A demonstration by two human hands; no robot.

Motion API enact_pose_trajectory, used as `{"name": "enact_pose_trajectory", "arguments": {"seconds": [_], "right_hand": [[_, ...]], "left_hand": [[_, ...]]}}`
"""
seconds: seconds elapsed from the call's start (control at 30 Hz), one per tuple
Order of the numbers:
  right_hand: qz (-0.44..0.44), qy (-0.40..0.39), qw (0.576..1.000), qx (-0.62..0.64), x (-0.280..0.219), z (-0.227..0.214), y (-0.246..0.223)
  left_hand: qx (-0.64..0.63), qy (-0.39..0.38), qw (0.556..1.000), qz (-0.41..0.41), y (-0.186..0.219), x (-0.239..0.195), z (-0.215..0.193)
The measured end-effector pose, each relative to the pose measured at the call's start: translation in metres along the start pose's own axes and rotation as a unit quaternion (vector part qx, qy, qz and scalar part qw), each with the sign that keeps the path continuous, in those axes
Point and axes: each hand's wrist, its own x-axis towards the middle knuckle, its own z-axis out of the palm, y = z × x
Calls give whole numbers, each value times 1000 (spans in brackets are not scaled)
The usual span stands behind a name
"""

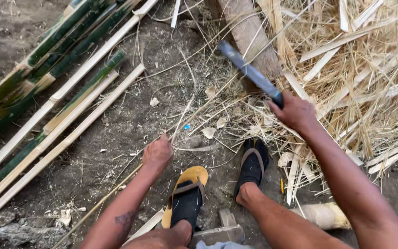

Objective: The person uses a machete to shave thin strips from bamboo poles, repeatedly drawing the blade along the pole to remove the outer layer. The person holds the pole with one hand and the machete with the other, working over a wooden block on the ground.

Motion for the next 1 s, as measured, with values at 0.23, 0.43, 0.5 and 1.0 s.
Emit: {"name": "enact_pose_trajectory", "arguments": {"seconds": [0.23,0.43,0.5,1.0], "right_hand": [[-211,-74,974,-37,-20,49,-24],[75,14,997,26,57,-1,78],[155,84,979,101,83,-19,128],[-154,-107,982,-5,-50,31,-55]], "left_hand": [[50,48,996,47,-17,13,5],[57,17,998,9,-80,-3,30],[70,47,996,3,-99,-6,32],[10,23,997,73,34,31,-24]]}}
